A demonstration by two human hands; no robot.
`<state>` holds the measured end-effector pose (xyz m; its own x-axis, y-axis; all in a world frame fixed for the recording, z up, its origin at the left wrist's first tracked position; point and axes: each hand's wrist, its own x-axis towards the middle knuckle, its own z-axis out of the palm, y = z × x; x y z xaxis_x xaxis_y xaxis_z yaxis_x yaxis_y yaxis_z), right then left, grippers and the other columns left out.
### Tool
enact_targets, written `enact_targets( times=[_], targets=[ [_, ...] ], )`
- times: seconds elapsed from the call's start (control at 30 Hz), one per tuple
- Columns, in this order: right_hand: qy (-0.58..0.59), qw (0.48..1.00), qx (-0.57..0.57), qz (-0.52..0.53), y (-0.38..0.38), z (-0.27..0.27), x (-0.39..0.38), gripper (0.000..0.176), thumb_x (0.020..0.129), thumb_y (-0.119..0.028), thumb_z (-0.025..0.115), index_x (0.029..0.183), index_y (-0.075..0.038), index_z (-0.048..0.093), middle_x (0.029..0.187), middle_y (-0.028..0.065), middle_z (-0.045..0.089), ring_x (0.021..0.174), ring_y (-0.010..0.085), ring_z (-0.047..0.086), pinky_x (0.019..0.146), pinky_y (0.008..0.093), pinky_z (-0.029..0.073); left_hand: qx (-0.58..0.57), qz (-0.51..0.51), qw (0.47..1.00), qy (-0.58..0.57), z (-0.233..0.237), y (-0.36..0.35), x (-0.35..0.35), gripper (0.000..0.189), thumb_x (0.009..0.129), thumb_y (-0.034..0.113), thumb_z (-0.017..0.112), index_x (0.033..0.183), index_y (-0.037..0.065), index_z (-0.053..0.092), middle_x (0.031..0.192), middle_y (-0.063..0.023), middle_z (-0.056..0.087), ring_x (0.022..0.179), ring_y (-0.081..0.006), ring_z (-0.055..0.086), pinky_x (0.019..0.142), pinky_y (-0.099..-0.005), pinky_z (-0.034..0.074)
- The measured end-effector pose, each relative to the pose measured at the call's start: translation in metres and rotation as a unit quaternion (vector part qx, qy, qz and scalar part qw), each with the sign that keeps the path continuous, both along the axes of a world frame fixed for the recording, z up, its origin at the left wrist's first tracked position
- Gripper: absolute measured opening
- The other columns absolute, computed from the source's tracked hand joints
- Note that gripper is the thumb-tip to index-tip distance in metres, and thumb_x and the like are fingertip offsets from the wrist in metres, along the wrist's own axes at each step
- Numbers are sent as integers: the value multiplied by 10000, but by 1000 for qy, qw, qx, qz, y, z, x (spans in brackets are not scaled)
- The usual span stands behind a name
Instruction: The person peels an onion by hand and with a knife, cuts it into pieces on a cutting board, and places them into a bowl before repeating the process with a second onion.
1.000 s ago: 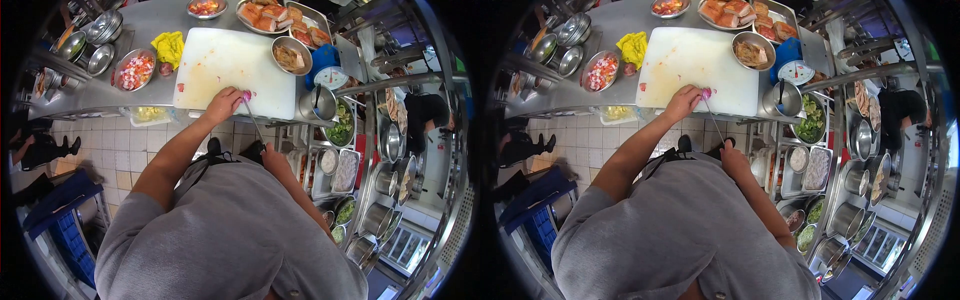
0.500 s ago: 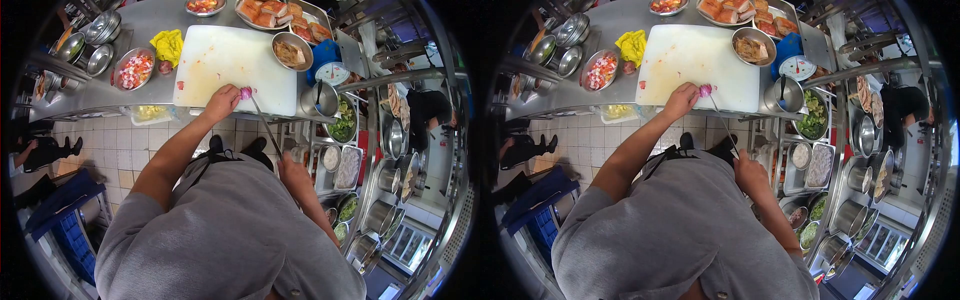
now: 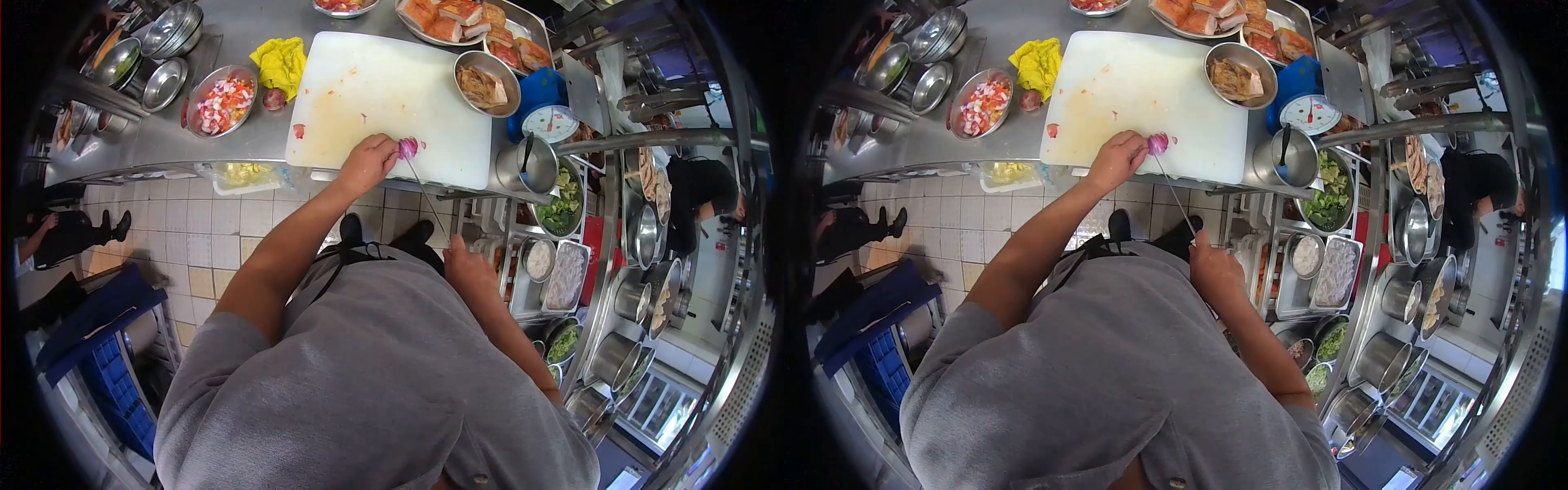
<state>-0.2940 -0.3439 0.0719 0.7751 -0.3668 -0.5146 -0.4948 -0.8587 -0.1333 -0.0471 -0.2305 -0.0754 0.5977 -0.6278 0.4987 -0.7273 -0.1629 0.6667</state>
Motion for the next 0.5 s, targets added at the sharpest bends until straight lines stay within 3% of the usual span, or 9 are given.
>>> enact_targets(
  times=[0.37, 0.5],
  targets=[
    [52, 999, 5, 4, 0, 4, 11, 261, 1009, -275, 491, 1118, -44, 437, 821, 275, 685, 812, 472, 688, 717, 555, 551, -16, 5, 1000, -9, -5, -1, 0, 98, 814, 44, 693, 901, 45, 647, 873, -103, 636, 828, -310, 626, 749, -405, 527],
    [10, 999, 47, -20, -3, -44, 6, 252, 1010, -273, 489, 1090, -43, 424, 807, 287, 677, 796, 488, 677, 701, 572, 540, -18, -3, 1000, -7, -6, 0, -1, 89, 812, 48, 690, 888, 42, 645, 869, -102, 636, 820, -311, 625, 750, -406, 528]
  ],
)
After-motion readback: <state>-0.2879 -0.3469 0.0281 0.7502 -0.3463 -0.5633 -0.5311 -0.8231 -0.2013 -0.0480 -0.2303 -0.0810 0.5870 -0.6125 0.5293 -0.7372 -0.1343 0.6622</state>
